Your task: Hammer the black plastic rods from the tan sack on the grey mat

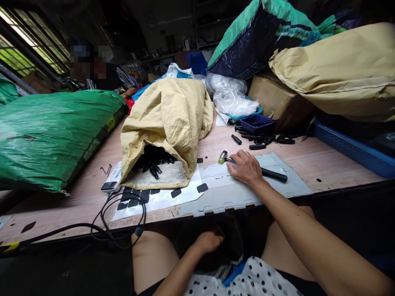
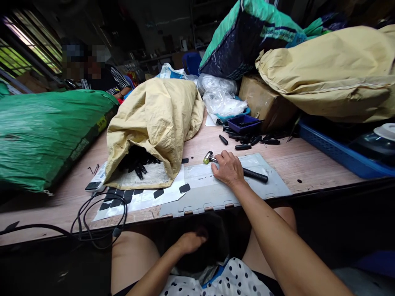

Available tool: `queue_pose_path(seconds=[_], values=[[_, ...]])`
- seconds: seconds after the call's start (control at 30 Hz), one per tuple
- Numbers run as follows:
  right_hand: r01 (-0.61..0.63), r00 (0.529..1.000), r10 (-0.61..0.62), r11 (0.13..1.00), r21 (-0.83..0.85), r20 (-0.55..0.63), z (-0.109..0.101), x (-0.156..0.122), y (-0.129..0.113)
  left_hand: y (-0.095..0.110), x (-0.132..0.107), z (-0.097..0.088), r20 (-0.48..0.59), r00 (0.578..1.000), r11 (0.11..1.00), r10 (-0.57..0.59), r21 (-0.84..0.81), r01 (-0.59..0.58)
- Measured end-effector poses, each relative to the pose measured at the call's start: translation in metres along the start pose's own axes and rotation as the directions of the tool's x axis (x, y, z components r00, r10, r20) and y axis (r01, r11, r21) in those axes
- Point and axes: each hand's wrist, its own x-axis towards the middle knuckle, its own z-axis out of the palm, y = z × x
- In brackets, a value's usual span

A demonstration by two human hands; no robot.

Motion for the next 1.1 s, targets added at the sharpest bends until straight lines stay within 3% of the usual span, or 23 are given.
queue_pose_path(seconds=[0.1, 0.17, 0.2, 0.23, 0.27, 0.3, 0.33, 0.37, 0.43, 0.47, 0.5, 0.53, 0.6, 0.73, 0.8, 0.83, 0.93, 0.97, 1.0, 1.03, 1.1], values=[[0.004, 1.000, -0.004, 1.000, -0.012, 0.001, 0.000, -0.001, -0.001, 0.028, -0.044, -0.015, 0.116, 0.993, 0.997, 0.030, -0.077, -0.022], [0.003, 1.000, -0.003, 1.000, -0.021, 0.001, -0.001, -0.001, -0.002, 0.052, -0.073, -0.039, 0.219, 0.968, 0.964, 0.127, -0.256, -0.068], [0.002, 1.000, -0.002, 1.000, -0.023, 0.002, -0.001, -0.002, -0.002, 0.062, -0.085, -0.056, 0.201, 0.965, 0.939, 0.167, -0.330, -0.094], [0.002, 1.000, -0.002, 1.000, -0.024, 0.002, -0.001, -0.002, -0.002, 0.070, -0.093, -0.074, 0.092, 0.978, 0.919, 0.186, -0.370, -0.140], [0.002, 1.000, -0.002, 1.000, -0.023, 0.003, -0.001, -0.002, -0.002, 0.074, -0.098, -0.094, -0.098, 0.979, 0.907, 0.180, -0.369, -0.203], [0.003, 1.000, -0.003, 1.000, -0.021, 0.004, -0.001, -0.002, -0.002, 0.076, -0.098, -0.114, -0.333, 0.931, 0.908, 0.151, -0.326, -0.264], [0.003, 1.000, -0.003, 1.000, -0.018, 0.006, -0.001, -0.002, -0.001, 0.073, -0.096, -0.133, -0.570, 0.815, 0.923, 0.101, -0.252, -0.290], [0.002, 1.000, -0.002, 1.000, -0.014, 0.008, -0.001, -0.002, -0.001, 0.069, -0.091, -0.152, -0.761, 0.647, 0.950, 0.045, -0.169, -0.264], [0.000, 1.000, 0.000, 1.000, -0.008, 0.013, -0.001, -0.001, -0.001, 0.056, -0.078, -0.185, -0.954, 0.298, 0.996, -0.045, -0.066, -0.062], [-0.001, 1.000, 0.001, 1.000, -0.006, 0.016, -0.001, -0.001, -0.001, 0.049, -0.071, -0.197, -0.984, 0.168, 0.996, -0.066, -0.055, 0.069], [-0.001, 1.000, 0.001, 1.000, -0.005, 0.020, -0.001, 0.000, -0.001, 0.043, -0.064, -0.208, -0.994, 0.080, 0.980, -0.076, -0.060, 0.190], [-0.001, 1.000, 0.001, 1.000, -0.005, 0.024, -0.002, 0.000, -0.001, 0.039, -0.059, -0.216, -0.996, 0.030, 0.954, -0.087, -0.075, 0.289], [-0.002, 1.000, 0.003, 1.000, -0.005, 0.026, -0.003, 0.001, -0.002, 0.034, -0.053, -0.228, -0.992, 0.014, 0.907, -0.123, -0.107, 0.407], [-0.011, 1.000, 0.011, 1.000, 0.001, 0.016, -0.004, 0.000, -0.003, 0.030, -0.055, -0.235, -0.971, 0.118, 0.859, -0.206, -0.122, 0.497], [-0.011, 1.000, 0.011, 1.000, 0.002, 0.012, -0.004, 0.000, -0.003, 0.029, -0.063, -0.231, -0.972, 0.137, 0.866, -0.193, -0.103, 0.489], [-0.012, 1.000, 0.012, 1.000, 0.000, 0.011, -0.004, 0.000, -0.003, 0.030, -0.068, -0.225, -0.980, 0.117, 0.882, -0.160, -0.089, 0.462], [-0.012, 1.000, 0.012, 1.000, -0.005, 0.010, -0.004, 0.000, -0.004, 0.042, -0.081, -0.191, -0.998, -0.030, 0.956, 0.056, 0.045, 0.290], [-0.011, 1.000, 0.011, 1.000, -0.006, 0.011, -0.004, 0.000, -0.004, 0.050, -0.082, -0.176, -0.988, -0.046, 0.969, 0.150, 0.138, 0.206], [-0.009, 1.000, 0.009, 1.000, -0.008, 0.012, -0.003, 0.000, -0.003, 0.059, -0.080, -0.160, -0.969, -0.017, 0.964, 0.245, 0.242, 0.110], [-0.007, 1.000, 0.007, 1.000, -0.008, 0.012, -0.003, 0.000, -0.003, 0.068, -0.076, -0.146, -0.939, 0.058, 0.941, 0.338, 0.339, 0.005], [-0.008, 1.000, 0.008, 1.000, -0.008, 0.006, -0.003, -0.001, -0.003, 0.087, -0.061, -0.122, -0.820, 0.275, 0.865, 0.502, 0.464, -0.193]])
